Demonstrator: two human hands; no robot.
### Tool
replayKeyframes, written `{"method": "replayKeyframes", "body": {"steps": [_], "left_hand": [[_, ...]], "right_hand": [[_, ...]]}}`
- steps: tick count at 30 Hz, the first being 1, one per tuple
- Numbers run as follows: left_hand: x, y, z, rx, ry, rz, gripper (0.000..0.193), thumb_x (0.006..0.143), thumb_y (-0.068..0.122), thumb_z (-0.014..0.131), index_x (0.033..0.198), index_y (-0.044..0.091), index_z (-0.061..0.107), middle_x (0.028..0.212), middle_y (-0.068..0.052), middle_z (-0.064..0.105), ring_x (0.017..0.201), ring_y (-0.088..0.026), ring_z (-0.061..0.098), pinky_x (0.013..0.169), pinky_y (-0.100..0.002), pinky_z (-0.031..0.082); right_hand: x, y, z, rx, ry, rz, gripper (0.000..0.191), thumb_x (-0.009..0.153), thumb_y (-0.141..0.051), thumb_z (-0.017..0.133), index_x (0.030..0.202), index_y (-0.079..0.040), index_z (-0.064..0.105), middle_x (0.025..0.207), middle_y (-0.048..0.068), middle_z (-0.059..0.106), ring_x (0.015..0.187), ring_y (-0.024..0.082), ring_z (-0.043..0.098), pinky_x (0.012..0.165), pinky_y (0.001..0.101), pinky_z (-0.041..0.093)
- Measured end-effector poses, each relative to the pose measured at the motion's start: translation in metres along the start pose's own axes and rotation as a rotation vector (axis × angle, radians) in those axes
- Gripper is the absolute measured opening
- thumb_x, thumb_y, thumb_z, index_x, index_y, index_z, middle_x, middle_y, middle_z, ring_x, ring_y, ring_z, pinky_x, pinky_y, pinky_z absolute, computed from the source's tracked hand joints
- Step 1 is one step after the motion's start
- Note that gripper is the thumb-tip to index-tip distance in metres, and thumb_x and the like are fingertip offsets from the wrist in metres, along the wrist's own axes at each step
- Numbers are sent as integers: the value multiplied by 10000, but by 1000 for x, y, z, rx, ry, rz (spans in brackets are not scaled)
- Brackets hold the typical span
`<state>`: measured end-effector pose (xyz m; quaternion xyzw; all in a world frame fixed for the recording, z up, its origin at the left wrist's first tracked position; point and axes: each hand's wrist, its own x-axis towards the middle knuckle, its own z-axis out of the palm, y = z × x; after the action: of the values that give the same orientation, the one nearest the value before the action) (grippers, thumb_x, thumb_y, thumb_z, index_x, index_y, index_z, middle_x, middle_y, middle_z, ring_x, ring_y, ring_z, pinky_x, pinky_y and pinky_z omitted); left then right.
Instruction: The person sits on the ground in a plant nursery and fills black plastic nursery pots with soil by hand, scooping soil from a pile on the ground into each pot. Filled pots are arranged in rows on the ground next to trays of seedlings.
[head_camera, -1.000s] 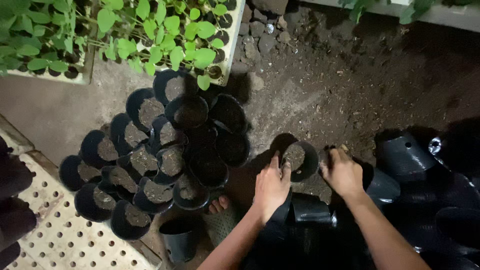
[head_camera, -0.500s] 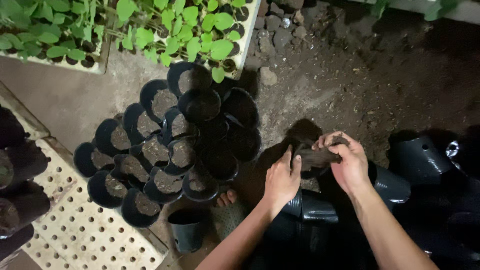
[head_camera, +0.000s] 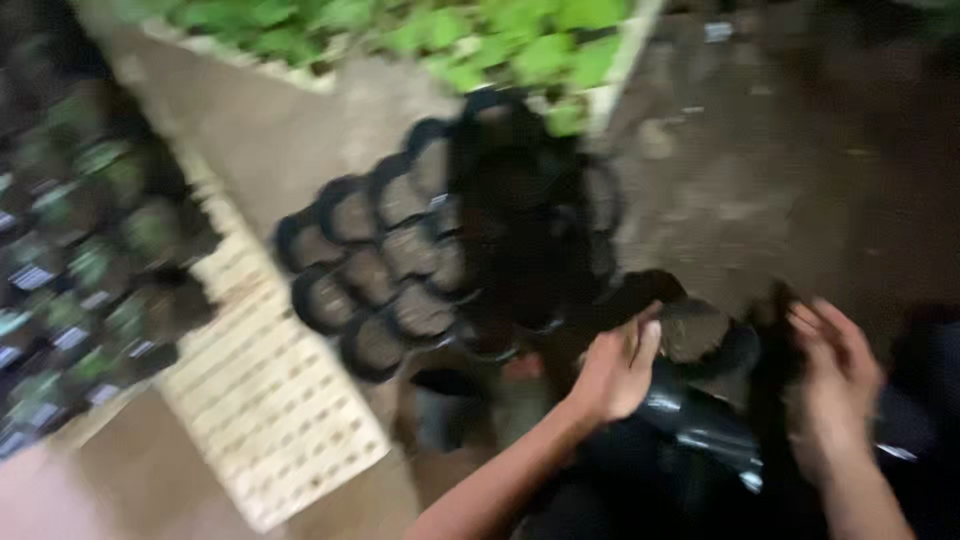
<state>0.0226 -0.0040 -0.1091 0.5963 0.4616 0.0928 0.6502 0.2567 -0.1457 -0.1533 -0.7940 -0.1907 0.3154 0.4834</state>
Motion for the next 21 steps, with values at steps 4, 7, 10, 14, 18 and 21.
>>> {"method": "replayKeyframes", "body": {"steps": [4,7,10,14,18,21], "left_hand": [[-86,-36,-71,-119,118,-46,472,1046,164,432,1494,72,549,1192,-213,715,1145,-259,644,1032,-356,460],[-146,-80,-114,-101,399,51,477,1031,152,406,1446,-6,579,1400,-135,681,1325,-202,596,1112,-339,420],[-173,-123,-145,-314,573,-177,439,1064,286,430,1354,20,623,1220,-106,742,1132,-170,671,1000,-301,524],[-174,-151,-165,-389,651,-125,460,1120,312,438,1261,-57,674,1138,-107,721,1028,-162,616,919,-315,511],[-158,-145,-169,-236,606,-50,502,1103,356,389,1398,-4,578,1256,-36,688,1132,-129,598,997,-283,443],[-157,-129,-171,-129,509,-431,626,1008,477,482,1500,99,568,1024,-228,674,781,-244,639,741,-400,530]], "right_hand": [[-23,31,4,-252,-54,-75,378,1139,-65,484,1506,23,502,1431,180,600,1306,222,583,1117,352,452],[-34,47,12,-138,-119,-137,359,1140,-43,511,1486,54,519,1419,176,615,1292,210,597,1135,327,458],[-40,55,22,-87,-169,-102,337,1132,-56,521,1448,59,539,1402,161,629,1277,194,609,1128,309,460],[-47,54,31,-60,-205,-94,313,1126,-91,553,1399,59,589,1368,155,661,1236,187,632,1102,297,475],[-56,42,32,-25,-220,-54,306,1116,-124,565,1379,30,601,1335,124,676,1200,178,653,1068,292,502],[-64,32,32,-225,-231,-30,328,1078,-123,567,1373,11,618,1309,114,695,1173,175,657,992,292,502]]}}
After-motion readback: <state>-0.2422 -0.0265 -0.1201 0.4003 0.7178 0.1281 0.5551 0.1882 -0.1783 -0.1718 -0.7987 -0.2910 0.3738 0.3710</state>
